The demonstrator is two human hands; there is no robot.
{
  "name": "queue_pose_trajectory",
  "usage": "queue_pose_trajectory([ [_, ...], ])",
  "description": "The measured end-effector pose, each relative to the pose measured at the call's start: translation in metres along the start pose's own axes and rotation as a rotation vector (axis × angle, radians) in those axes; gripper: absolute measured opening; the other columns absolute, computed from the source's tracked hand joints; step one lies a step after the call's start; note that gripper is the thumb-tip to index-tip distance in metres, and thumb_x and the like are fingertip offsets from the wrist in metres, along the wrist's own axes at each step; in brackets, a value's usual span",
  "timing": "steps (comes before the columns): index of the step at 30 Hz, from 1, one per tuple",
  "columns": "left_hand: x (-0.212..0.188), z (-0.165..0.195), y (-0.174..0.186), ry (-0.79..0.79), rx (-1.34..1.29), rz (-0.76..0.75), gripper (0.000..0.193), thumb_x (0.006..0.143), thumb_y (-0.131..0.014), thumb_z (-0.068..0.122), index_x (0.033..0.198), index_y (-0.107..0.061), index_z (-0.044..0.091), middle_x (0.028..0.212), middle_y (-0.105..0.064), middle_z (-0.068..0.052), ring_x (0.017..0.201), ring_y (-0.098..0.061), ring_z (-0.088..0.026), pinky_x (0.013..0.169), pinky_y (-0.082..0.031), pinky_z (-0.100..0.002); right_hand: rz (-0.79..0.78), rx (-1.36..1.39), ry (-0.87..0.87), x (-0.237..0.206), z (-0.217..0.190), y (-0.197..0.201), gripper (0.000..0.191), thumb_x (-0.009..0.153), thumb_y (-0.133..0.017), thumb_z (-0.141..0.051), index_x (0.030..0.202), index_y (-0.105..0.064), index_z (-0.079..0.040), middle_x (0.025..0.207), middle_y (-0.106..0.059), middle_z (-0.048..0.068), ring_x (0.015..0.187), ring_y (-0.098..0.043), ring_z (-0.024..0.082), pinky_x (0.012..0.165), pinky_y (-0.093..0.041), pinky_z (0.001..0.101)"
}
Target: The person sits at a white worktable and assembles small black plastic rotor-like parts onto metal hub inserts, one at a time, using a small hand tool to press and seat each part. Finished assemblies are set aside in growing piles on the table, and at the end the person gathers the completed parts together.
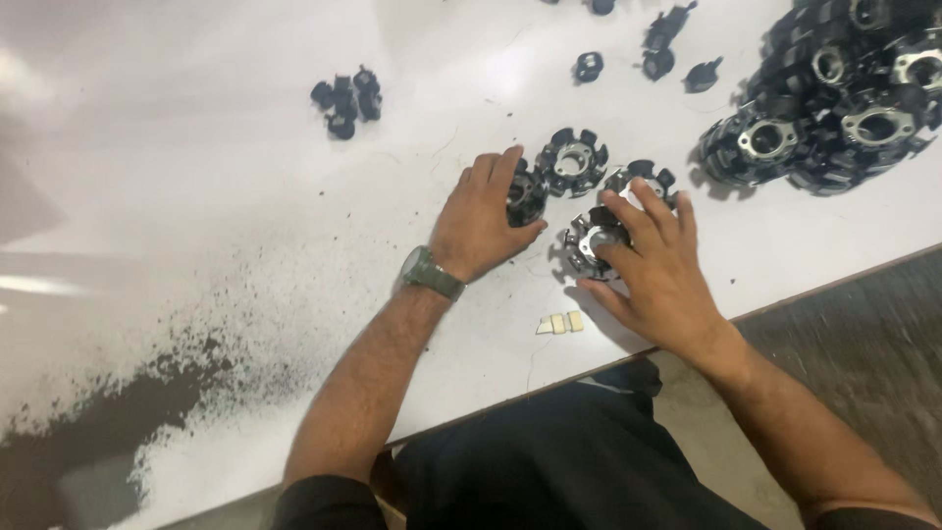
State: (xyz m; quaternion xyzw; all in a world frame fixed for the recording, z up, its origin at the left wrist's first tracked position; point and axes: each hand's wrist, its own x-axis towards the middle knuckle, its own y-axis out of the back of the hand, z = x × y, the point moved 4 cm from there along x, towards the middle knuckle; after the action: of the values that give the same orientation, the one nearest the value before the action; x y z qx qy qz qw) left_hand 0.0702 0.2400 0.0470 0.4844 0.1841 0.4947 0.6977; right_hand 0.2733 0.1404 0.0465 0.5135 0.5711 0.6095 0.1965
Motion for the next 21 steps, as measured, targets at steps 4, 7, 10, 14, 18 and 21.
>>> queue_pose_trajectory([
  [4,0.016,0.003,-0.006,0.080,-0.106,0.059,0.093,0.077,-0.087,0.038,0.149,-0.038,0.003,0.133,-0.052,-0.018,0.121,-0.057,-0.033,0.100,-0.052,-0.044,0.100,-0.083,-0.103,0.001,0.043,0.017,0.039,0.085,-0.081,-0.038,0.109,-0.074,-0.008,0.163,-0.039,0.019,0.160,-0.019,0.040,0.128,-0.009,0.0684],
  [7,0.039,0.029,-0.006,-0.168,-0.151,0.303,0.095,0.077,-0.087,0.036,0.152,-0.038,0.005,0.139,-0.052,-0.016,0.127,-0.056,-0.035,0.105,-0.053,-0.043,0.044,-0.181,-0.106,0.019,0.063,0.013,0.056,0.079,-0.083,-0.050,0.103,-0.072,-0.001,0.156,-0.039,0.023,0.153,-0.019,0.043,0.119,-0.008,0.0712],
  [10,0.070,0.051,-0.024,-0.177,0.011,0.085,0.095,0.073,-0.088,0.036,0.149,-0.039,0.007,0.137,-0.048,-0.022,0.118,-0.055,-0.039,0.096,-0.051,-0.048,0.011,-0.191,-0.107,0.021,0.068,0.008,0.056,0.076,-0.083,-0.052,0.101,-0.072,-0.003,0.156,-0.040,0.022,0.153,-0.020,0.043,0.121,-0.009,0.0724],
  [14,0.066,0.066,-0.037,-0.209,-0.013,0.066,0.093,0.077,-0.086,0.033,0.153,-0.038,0.009,0.140,-0.048,-0.020,0.120,-0.055,-0.038,0.097,-0.054,-0.047,-0.008,-0.129,-0.157,-0.022,0.064,0.007,0.060,0.077,-0.082,-0.053,0.106,-0.071,-0.002,0.159,-0.038,0.021,0.156,-0.022,0.042,0.124,-0.012,0.0713],
  [18,0.069,0.076,-0.059,-0.223,-0.037,0.011,0.092,0.081,-0.080,0.041,0.155,-0.036,0.010,0.144,-0.047,-0.019,0.128,-0.053,-0.036,0.102,-0.054,-0.047,0.029,-0.162,-0.258,-0.073,0.081,0.010,0.065,0.077,-0.079,-0.056,0.111,-0.069,-0.001,0.162,-0.035,0.024,0.157,-0.022,0.043,0.125,-0.012,0.0731],
  [21,0.109,0.090,-0.076,-0.168,-0.039,-0.024,0.098,0.082,-0.064,0.073,0.154,-0.034,0.014,0.156,-0.033,-0.023,0.143,-0.035,-0.038,0.110,-0.038,-0.059,0.055,-0.279,-0.338,-0.095,0.114,0.014,0.068,0.085,-0.076,-0.057,0.120,-0.067,0.001,0.165,-0.032,0.028,0.160,-0.021,0.047,0.125,-0.012,0.0753],
])
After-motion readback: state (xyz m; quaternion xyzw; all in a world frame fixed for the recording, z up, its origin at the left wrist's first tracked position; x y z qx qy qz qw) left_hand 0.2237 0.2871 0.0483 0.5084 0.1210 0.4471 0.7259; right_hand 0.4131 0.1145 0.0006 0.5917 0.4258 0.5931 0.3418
